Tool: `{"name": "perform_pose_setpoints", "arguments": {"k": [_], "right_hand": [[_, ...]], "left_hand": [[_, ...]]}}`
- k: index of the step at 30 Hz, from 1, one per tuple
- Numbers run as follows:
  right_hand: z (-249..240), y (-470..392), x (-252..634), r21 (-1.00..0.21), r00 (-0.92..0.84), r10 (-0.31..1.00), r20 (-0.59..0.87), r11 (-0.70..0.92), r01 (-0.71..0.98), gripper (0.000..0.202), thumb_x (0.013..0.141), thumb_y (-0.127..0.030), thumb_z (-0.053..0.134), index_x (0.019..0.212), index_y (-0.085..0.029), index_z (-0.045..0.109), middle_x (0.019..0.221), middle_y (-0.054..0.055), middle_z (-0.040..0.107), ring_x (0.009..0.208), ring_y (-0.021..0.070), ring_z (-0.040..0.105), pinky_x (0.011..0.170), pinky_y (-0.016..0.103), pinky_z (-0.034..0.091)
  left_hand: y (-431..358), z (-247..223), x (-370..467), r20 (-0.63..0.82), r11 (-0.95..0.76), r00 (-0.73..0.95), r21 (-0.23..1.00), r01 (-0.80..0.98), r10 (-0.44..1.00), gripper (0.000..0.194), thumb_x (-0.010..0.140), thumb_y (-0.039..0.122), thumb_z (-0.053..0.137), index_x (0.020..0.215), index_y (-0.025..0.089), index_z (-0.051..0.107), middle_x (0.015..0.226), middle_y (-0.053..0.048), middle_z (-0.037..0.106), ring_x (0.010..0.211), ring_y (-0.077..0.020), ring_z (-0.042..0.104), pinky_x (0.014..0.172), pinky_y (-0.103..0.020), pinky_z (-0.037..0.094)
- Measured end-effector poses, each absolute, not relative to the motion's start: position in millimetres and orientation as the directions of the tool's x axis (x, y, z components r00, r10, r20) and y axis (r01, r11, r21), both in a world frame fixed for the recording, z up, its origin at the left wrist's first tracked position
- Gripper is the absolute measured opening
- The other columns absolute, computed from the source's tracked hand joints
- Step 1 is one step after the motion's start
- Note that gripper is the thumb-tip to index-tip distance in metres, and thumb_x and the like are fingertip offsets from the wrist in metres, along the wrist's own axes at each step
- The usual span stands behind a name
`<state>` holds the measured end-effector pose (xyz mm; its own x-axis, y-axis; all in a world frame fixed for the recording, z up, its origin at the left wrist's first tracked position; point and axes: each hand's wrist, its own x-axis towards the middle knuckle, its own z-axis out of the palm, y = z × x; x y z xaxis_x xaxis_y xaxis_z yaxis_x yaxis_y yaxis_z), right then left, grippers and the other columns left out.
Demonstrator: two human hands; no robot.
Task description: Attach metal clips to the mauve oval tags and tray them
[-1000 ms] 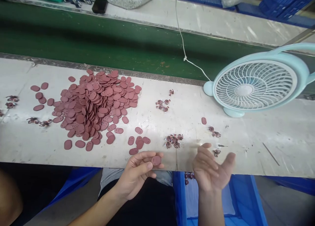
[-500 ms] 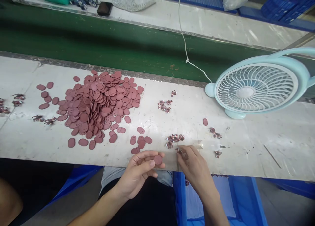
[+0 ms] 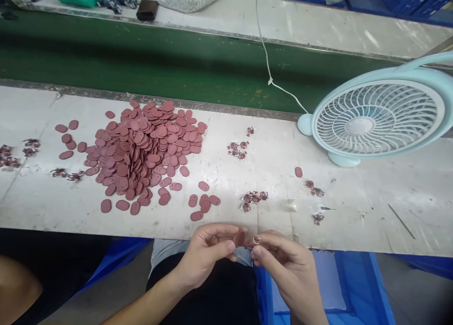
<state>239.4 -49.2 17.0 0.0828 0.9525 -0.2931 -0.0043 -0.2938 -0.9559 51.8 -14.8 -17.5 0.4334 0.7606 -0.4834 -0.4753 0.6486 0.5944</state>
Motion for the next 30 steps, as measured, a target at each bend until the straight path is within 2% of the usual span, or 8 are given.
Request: {"name": "perform_pose_setpoints", "arguments": {"k": [6, 13, 19, 24, 30], "right_hand": [[21, -42, 229, -0.938, 0.077, 0.935, -0.347, -0.347, -0.016, 0.009, 0.087, -0.029, 0.077, 0.094, -0.024, 0.079, 0.086, 0.004, 0.078, 0.065, 0.0141, 0.07, 0.06, 0.023, 0.06], [23, -42, 231, -0.94, 0.05, 0.939, -0.339, -0.338, -0.042, 0.008, 0.088, -0.029, 0.076, 0.095, -0.024, 0.077, 0.084, 0.002, 0.077, 0.065, 0.0127, 0.07, 0.06, 0.021, 0.059], [21, -43, 234, -0.94, -0.017, 0.94, -0.34, -0.34, -0.029, 0.007, 0.091, -0.027, 0.074, 0.097, -0.025, 0.075, 0.092, 0.002, 0.076, 0.076, 0.0133, 0.07, 0.068, 0.023, 0.058], [20, -38, 230, -0.938, -0.004, 0.943, -0.333, -0.332, -0.105, 0.005, 0.09, -0.027, 0.075, 0.095, -0.025, 0.075, 0.088, 0.001, 0.076, 0.071, 0.0113, 0.07, 0.065, 0.02, 0.058], [11, -39, 223, -0.927, 0.057, 0.942, -0.33, -0.312, -0.209, 0.005, 0.089, -0.025, 0.077, 0.094, -0.026, 0.075, 0.085, 0.0, 0.077, 0.069, 0.01, 0.07, 0.064, 0.017, 0.058]], "left_hand": [[-17, -18, 55, -0.47, 0.639, 0.436, 0.615, -0.462, 0.768, 0.02, 0.078, 0.02, 0.084, 0.097, 0.019, 0.08, 0.1, -0.009, 0.082, 0.082, -0.017, 0.074, 0.064, -0.022, 0.057], [-18, -17, 57, -0.475, 0.641, 0.435, 0.626, -0.444, 0.765, 0.007, 0.078, 0.019, 0.083, 0.078, 0.016, 0.077, 0.098, -0.009, 0.081, 0.072, -0.0131, 0.07, 0.065, -0.024, 0.055], [-18, -13, 61, -0.47, 0.63, 0.423, 0.635, -0.448, 0.775, 0.009, 0.079, 0.021, 0.083, 0.072, 0.016, 0.078, 0.094, -0.009, 0.081, 0.079, -0.0184, 0.073, 0.067, -0.027, 0.055], [-19, -12, 64, -0.454, 0.585, 0.37, 0.658, -0.475, 0.811, 0.008, 0.079, 0.021, 0.082, 0.073, 0.017, 0.08, 0.086, -0.007, 0.081, 0.071, -0.0148, 0.071, 0.063, -0.024, 0.054], [-20, -17, 66, -0.436, 0.541, 0.323, 0.717, -0.439, 0.84, 0.01, 0.082, 0.021, 0.08, 0.073, 0.017, 0.079, 0.098, -0.008, 0.081, 0.088, -0.0198, 0.073, 0.079, -0.03, 0.057]]}}
